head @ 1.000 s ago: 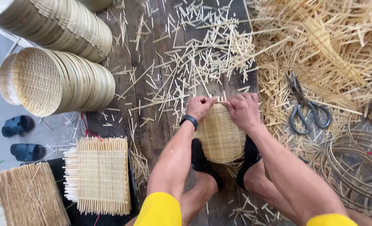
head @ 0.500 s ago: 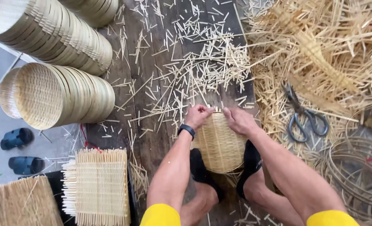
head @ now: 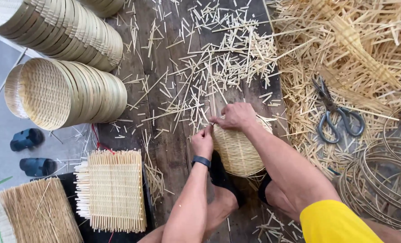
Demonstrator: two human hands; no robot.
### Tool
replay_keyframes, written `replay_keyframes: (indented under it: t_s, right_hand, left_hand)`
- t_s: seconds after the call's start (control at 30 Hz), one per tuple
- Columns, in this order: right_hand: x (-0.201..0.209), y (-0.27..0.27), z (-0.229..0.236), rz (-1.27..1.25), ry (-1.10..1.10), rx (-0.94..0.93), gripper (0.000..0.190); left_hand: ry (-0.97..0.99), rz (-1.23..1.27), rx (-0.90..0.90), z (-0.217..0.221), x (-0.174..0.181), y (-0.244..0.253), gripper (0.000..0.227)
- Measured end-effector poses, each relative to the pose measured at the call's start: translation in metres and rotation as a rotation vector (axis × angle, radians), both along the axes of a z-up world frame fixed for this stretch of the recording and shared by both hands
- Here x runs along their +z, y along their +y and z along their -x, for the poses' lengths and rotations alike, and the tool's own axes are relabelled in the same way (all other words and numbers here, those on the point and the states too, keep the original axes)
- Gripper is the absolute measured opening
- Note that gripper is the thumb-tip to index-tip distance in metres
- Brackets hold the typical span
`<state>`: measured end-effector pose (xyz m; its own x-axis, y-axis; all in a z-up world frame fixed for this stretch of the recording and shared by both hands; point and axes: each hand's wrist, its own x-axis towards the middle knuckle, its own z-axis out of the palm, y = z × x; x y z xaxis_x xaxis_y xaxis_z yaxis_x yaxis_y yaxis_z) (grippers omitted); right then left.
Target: The recorder is assembling and trimming circular bamboo steamer lids using bamboo strips and a circular mold.
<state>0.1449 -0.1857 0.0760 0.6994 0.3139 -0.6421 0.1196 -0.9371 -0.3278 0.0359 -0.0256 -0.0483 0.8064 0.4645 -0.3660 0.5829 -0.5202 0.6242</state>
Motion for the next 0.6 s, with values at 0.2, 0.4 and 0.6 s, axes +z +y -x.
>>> replay_keyframes:
  t_s: [0.2, 0.4, 0.6]
  right_hand:
    - [-0.015, -0.012, 0.022, -0.065, -0.197, -0.095, 0.061]
    - [-0.006, -0.056, 0.099, -0.587, -0.779, -0.624, 0.031]
    - [0.111, -0.117, 0.17, -0.785, -0.711, -1.234, 0.018]
  left_hand:
    - [-0.006, 0.39, 0.092, -0.014, 0.005, 0.013, 0.039]
    - [-0.382, -0.192, -0.594, -0.077, 0.054, -0.03, 0.058]
    - [0.031, 0.135, -0.75, -0.073, 0.132, -0.049, 0.067]
